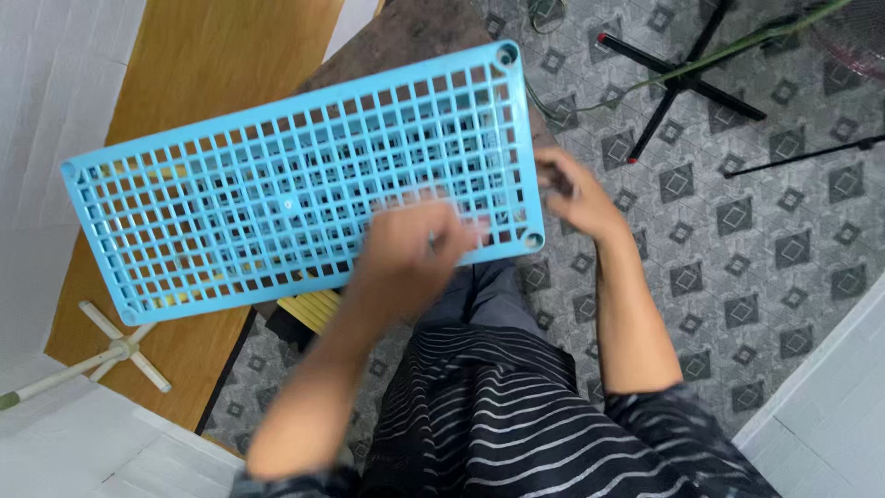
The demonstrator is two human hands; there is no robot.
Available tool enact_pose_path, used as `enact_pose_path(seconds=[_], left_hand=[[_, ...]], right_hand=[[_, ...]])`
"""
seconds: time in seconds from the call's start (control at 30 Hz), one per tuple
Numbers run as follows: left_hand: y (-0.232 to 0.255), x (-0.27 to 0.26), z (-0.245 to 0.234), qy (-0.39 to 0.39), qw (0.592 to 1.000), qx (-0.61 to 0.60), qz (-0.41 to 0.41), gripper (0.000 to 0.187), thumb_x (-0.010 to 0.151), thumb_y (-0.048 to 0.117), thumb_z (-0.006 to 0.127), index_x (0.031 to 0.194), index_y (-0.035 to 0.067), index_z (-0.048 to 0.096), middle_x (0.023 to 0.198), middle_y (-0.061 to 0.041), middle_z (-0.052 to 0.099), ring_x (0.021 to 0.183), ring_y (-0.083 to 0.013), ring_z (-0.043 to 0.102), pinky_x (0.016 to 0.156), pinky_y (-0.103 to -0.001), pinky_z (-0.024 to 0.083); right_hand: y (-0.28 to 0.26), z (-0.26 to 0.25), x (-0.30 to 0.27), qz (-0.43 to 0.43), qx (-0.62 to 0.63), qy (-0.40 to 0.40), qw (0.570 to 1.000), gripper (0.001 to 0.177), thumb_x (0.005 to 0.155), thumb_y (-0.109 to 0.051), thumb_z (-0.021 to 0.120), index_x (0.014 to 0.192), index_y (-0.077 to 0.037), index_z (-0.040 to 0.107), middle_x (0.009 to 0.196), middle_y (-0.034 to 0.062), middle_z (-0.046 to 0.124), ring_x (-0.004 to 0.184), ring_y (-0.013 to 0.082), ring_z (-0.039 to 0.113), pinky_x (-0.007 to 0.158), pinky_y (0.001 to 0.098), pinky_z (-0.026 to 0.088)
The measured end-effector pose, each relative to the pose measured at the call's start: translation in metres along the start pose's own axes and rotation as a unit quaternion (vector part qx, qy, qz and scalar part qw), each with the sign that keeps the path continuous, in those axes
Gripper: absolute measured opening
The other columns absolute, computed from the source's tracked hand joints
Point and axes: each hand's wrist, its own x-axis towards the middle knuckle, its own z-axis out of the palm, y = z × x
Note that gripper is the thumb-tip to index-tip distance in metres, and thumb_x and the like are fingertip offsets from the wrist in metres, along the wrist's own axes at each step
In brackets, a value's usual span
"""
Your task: The person assembles a two-tier storage rack by inserting yellow plastic poles into the corner holes of light blue plastic baskets. They connect the baskets vertically with the poles and adjust the structure to ensure stability.
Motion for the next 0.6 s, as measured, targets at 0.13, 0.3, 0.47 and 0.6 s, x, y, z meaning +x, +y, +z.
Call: enact_pose_path(seconds=[0.13, 0.3, 0.47, 0.6], left_hand=[[-0.034, -0.094, 0.062, 0.025, 0.895, -0.356, -0.268, 0.026, 0.098, 0.028, 0.069, 0.105, 0.004, 0.061, 0.1, -0.009, 0.064, 0.09, -0.02, 0.063, 0.081, -0.039, 0.052], [-0.098, -0.075, 0.134, 0.139, 0.523, -0.826, -0.159, 0.064, 0.093, 0.034, 0.071, 0.144, 0.001, 0.05, 0.143, -0.019, 0.06, 0.133, -0.0372, 0.059, 0.113, -0.055, 0.047], [-0.083, -0.051, 0.14, 0.195, 0.592, -0.762, -0.175, 0.059, 0.095, 0.022, 0.073, 0.148, 0.011, 0.049, 0.138, -0.017, 0.06, 0.128, -0.0347, 0.061, 0.111, -0.056, 0.048], [-0.073, -0.05, 0.143, 0.226, 0.593, -0.754, -0.173, 0.054, 0.095, 0.019, 0.072, 0.144, 0.01, 0.051, 0.135, -0.016, 0.062, 0.125, -0.0358, 0.064, 0.107, -0.057, 0.054]], right_hand=[[0.007, 0.033, -0.04, -0.073, -0.115, -0.04, 0.99, 0.069, 0.076, -0.002, 0.08, 0.139, -0.004, 0.054, 0.142, 0.0144, 0.055, 0.133, 0.0276, 0.052, 0.108, 0.0412, 0.044], [0.074, 0.057, -0.002, -0.032, -0.099, 0.042, 0.994, 0.028, 0.095, -0.009, 0.071, 0.122, -0.005, 0.069, 0.118, 0.0083, 0.074, 0.11, 0.0206, 0.069, 0.096, 0.0344, 0.056], [0.076, 0.083, -0.004, -0.144, -0.055, 0.208, 0.966, 0.025, 0.093, -0.007, 0.069, 0.117, 0.0, 0.066, 0.111, 0.009, 0.073, 0.102, 0.0179, 0.068, 0.089, 0.0332, 0.055], [0.069, 0.111, 0.003, -0.244, -0.093, 0.365, 0.894, 0.024, 0.095, -0.007, 0.066, 0.116, 0.004, 0.067, 0.11, 0.0099, 0.074, 0.104, 0.0156, 0.067, 0.092, 0.0331, 0.054]])
